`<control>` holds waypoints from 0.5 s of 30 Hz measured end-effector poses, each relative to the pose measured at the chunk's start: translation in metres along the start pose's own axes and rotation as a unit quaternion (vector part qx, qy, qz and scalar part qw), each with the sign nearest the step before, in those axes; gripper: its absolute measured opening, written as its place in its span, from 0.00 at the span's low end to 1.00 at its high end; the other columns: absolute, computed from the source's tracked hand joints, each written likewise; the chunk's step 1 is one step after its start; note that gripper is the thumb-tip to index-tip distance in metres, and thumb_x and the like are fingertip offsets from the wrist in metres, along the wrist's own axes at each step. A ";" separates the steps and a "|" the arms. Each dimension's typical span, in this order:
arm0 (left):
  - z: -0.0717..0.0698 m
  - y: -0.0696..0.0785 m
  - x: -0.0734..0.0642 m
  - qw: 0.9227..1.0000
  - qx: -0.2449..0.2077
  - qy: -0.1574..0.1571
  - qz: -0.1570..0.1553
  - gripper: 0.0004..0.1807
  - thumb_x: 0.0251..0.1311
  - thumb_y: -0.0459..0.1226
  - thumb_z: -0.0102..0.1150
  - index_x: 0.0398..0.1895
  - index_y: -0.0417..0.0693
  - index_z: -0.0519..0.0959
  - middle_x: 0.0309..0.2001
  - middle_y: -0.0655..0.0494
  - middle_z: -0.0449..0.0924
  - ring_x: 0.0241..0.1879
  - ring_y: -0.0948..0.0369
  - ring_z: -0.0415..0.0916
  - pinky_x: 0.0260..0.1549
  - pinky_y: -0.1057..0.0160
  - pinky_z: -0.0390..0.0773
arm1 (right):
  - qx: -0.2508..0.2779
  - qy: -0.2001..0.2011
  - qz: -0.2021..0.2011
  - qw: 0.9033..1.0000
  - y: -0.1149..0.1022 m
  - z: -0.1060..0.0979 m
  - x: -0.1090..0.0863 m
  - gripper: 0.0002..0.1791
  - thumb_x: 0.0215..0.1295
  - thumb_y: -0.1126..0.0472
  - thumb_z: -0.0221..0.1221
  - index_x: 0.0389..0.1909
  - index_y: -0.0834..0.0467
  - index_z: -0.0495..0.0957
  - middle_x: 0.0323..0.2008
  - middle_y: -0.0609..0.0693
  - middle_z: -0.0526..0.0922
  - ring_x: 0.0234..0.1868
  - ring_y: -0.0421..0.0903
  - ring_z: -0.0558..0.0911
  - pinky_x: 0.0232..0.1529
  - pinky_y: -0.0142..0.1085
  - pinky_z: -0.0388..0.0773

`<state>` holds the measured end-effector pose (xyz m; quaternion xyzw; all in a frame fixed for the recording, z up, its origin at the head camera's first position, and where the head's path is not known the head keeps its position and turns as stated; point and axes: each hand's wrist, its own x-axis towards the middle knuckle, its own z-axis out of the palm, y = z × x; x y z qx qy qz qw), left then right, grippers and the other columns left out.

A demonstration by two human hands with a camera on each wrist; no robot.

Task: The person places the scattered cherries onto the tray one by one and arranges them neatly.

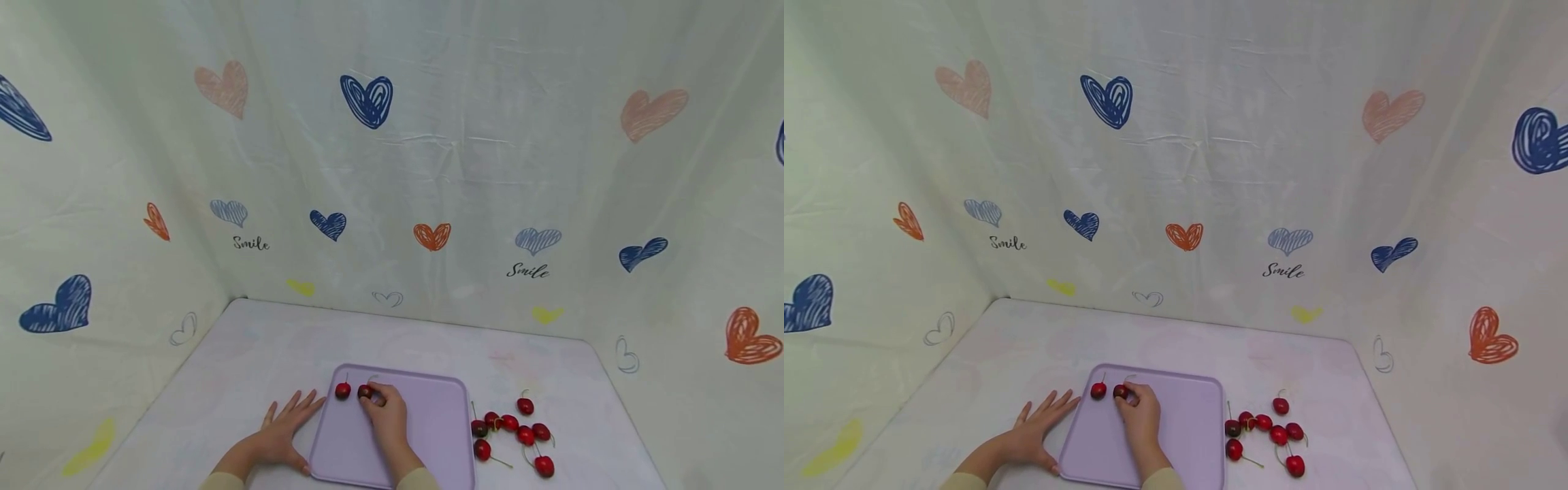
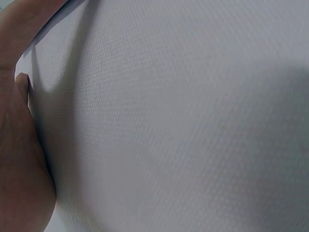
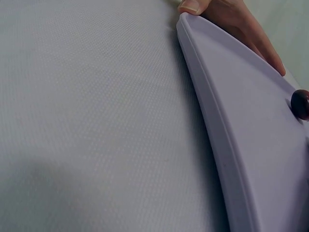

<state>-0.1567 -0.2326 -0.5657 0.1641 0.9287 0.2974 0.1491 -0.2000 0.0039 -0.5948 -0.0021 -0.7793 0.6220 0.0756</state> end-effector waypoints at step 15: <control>-0.003 0.005 -0.003 1.000 -0.005 0.003 0.011 0.65 0.27 0.53 0.82 0.73 0.45 0.59 0.74 0.37 0.50 0.71 0.32 0.37 0.56 0.23 0.28 | -0.030 0.011 -0.014 0.999 -0.001 0.001 0.000 0.17 0.47 0.69 0.72 0.42 0.60 0.86 0.30 0.45 0.79 0.23 0.33 0.70 0.23 0.29 0.69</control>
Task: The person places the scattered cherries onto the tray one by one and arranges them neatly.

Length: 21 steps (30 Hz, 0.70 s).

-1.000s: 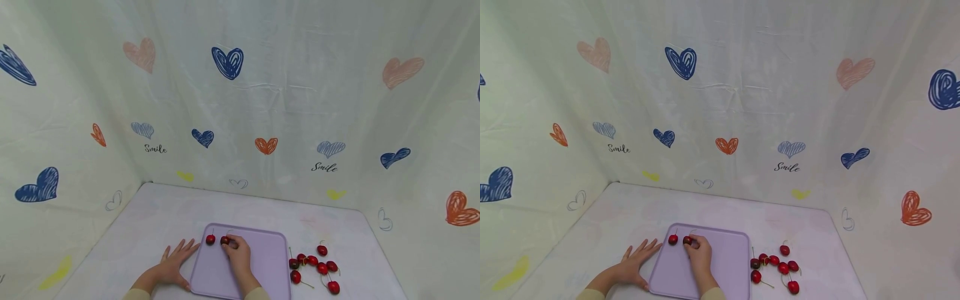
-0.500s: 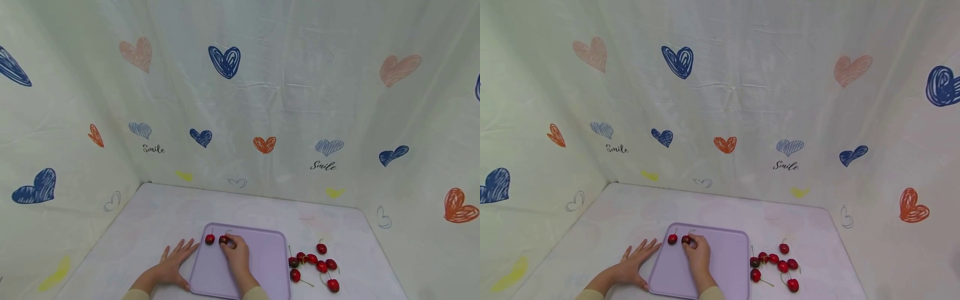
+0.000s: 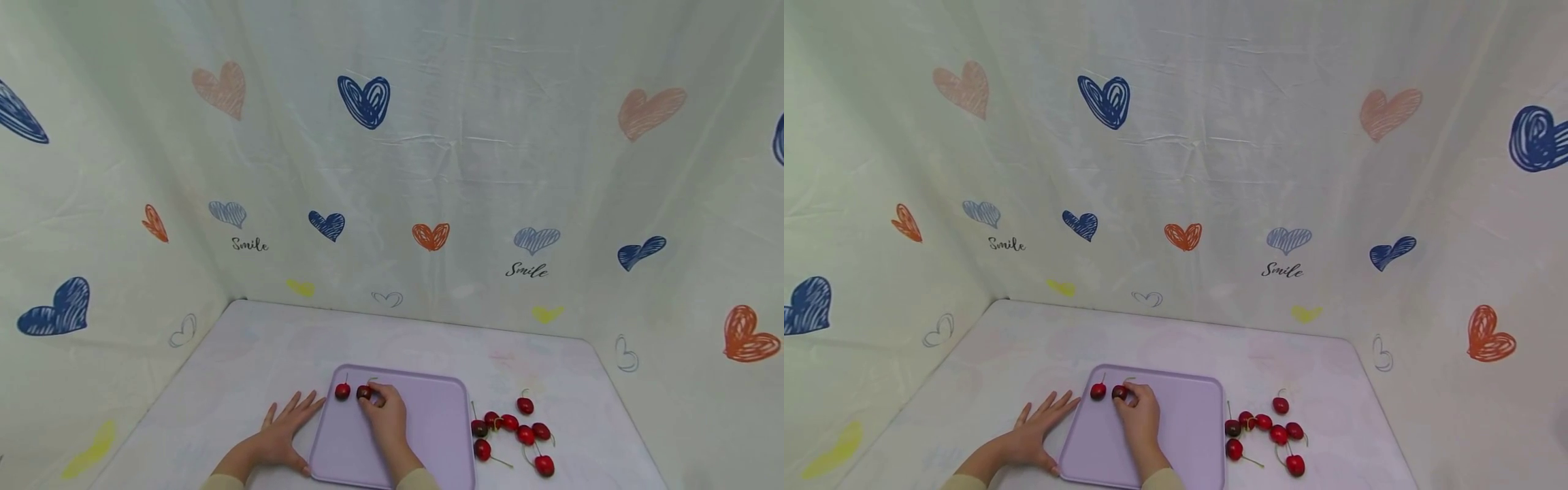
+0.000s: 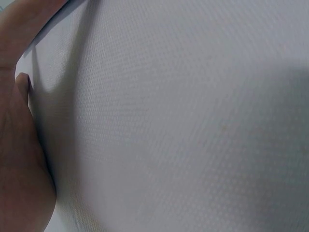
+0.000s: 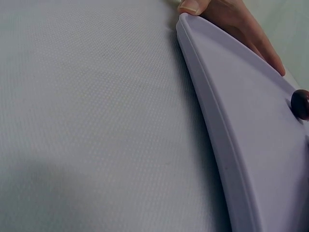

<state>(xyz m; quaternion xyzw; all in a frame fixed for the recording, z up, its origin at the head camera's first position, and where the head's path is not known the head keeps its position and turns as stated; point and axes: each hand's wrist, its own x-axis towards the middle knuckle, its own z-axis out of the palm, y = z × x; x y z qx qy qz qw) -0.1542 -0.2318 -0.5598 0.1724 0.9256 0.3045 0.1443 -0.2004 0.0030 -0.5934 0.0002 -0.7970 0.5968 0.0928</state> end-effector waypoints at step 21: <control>0.006 -0.012 0.003 1.000 -0.009 0.018 0.021 0.65 0.26 0.60 0.78 0.76 0.63 0.57 0.75 0.39 0.50 0.72 0.33 0.35 0.57 0.25 0.24 | 0.104 -0.061 0.046 0.992 -0.024 -0.055 -0.010 0.20 0.50 0.71 0.69 0.47 0.65 0.81 0.43 0.56 0.83 0.29 0.37 0.76 0.26 0.25 0.73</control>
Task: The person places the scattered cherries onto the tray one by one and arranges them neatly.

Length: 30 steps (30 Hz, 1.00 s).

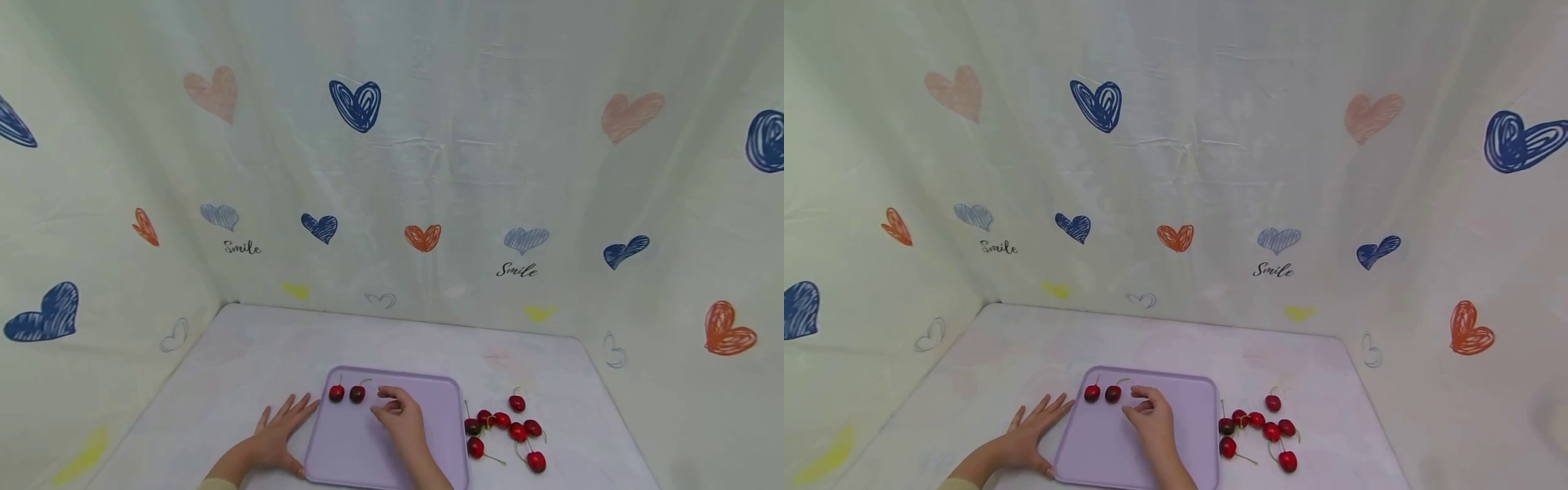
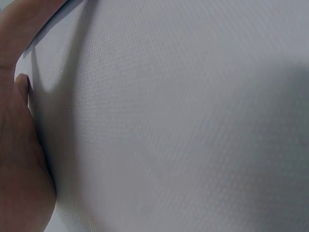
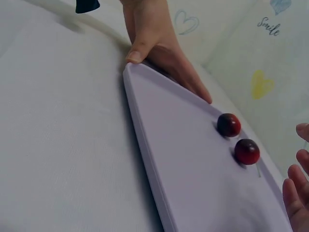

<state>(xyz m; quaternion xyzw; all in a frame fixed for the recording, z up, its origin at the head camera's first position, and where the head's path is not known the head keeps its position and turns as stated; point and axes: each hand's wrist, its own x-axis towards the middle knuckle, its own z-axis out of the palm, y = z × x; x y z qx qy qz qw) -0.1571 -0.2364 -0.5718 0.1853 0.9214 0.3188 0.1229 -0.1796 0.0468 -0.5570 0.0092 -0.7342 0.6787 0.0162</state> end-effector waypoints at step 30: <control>-0.001 0.001 0.003 0.999 0.012 -0.028 -0.034 0.67 0.27 0.57 0.80 0.74 0.44 0.57 0.75 0.39 0.49 0.72 0.32 0.34 0.56 0.24 0.23 | -0.129 0.168 0.137 0.968 0.020 -0.130 -0.066 0.21 0.53 0.67 0.70 0.49 0.67 0.80 0.39 0.53 0.82 0.33 0.45 0.78 0.29 0.30 0.78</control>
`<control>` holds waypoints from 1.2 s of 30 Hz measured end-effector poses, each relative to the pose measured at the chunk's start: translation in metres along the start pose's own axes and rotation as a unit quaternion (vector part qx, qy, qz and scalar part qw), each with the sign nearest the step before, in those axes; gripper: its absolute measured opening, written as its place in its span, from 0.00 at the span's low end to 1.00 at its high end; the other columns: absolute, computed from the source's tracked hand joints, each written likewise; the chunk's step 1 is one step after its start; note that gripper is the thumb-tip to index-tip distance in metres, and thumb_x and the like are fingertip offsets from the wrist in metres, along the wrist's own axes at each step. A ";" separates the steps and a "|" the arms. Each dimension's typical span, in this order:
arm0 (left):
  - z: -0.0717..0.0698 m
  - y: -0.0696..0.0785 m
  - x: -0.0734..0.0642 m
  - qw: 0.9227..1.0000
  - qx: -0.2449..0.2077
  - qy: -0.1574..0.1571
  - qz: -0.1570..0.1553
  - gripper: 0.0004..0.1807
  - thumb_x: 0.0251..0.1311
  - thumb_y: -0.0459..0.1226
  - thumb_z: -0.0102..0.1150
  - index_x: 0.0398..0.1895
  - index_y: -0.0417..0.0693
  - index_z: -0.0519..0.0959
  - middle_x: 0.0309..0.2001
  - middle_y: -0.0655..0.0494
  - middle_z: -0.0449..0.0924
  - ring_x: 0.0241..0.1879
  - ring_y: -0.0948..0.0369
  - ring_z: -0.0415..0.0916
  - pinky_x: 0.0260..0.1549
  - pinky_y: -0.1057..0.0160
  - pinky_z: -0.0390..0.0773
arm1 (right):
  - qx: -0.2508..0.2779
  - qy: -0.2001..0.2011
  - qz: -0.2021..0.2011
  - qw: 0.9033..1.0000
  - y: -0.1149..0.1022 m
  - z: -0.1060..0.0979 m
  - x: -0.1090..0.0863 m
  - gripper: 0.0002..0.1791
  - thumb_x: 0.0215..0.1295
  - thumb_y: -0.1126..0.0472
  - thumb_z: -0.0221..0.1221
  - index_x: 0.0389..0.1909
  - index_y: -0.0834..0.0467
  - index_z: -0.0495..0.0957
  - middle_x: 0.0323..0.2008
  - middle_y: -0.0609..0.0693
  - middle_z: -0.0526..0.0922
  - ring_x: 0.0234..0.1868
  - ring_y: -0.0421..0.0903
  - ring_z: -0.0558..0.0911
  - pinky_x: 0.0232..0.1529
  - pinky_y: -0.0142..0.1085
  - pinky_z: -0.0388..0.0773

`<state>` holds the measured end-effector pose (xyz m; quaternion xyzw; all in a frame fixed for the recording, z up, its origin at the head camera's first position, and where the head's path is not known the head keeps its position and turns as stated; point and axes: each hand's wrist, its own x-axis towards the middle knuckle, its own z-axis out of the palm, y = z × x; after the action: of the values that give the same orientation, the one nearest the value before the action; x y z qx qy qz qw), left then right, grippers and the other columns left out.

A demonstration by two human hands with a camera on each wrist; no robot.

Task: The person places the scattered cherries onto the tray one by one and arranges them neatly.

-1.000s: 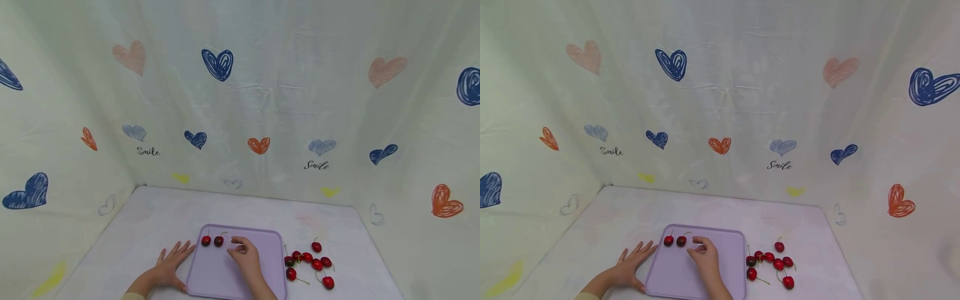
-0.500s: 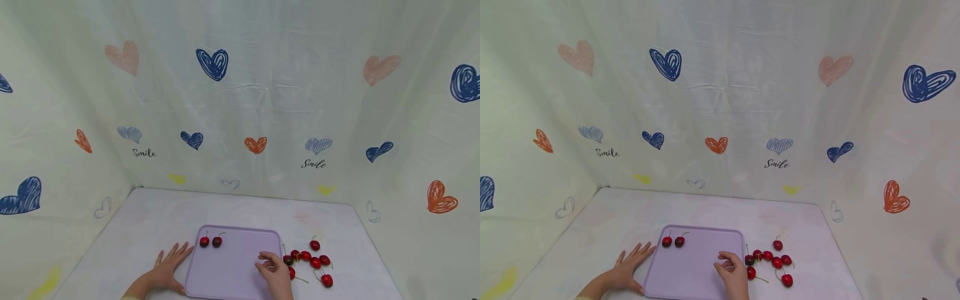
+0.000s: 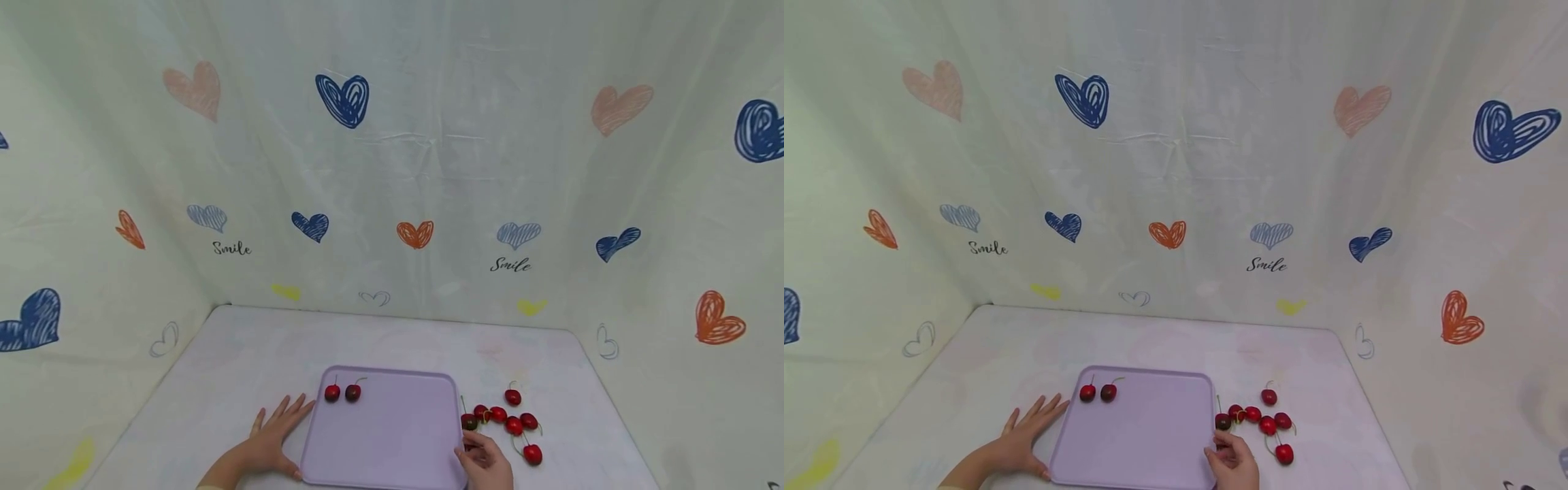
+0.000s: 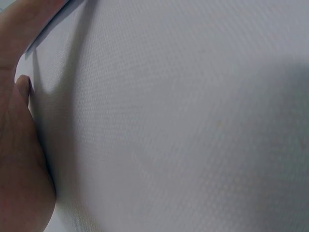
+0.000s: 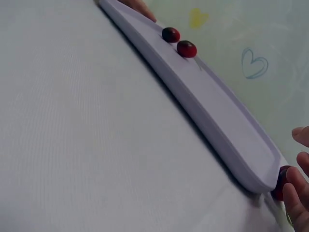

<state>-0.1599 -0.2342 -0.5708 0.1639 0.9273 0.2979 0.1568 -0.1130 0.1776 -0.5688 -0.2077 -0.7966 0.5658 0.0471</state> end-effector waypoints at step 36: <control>0.000 -0.001 -0.002 1.000 -0.007 0.007 0.016 0.67 0.26 0.57 0.80 0.74 0.45 0.58 0.75 0.37 0.48 0.71 0.31 0.34 0.55 0.24 0.23 | -0.038 0.008 0.030 0.999 0.011 -0.010 0.008 0.21 0.57 0.64 0.69 0.52 0.65 0.78 0.37 0.52 0.81 0.36 0.49 0.79 0.34 0.38 0.79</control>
<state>-0.1584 -0.2358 -0.5712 0.1753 0.9237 0.3075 0.1465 -0.1146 0.1927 -0.5762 -0.2375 -0.8107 0.5344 0.0280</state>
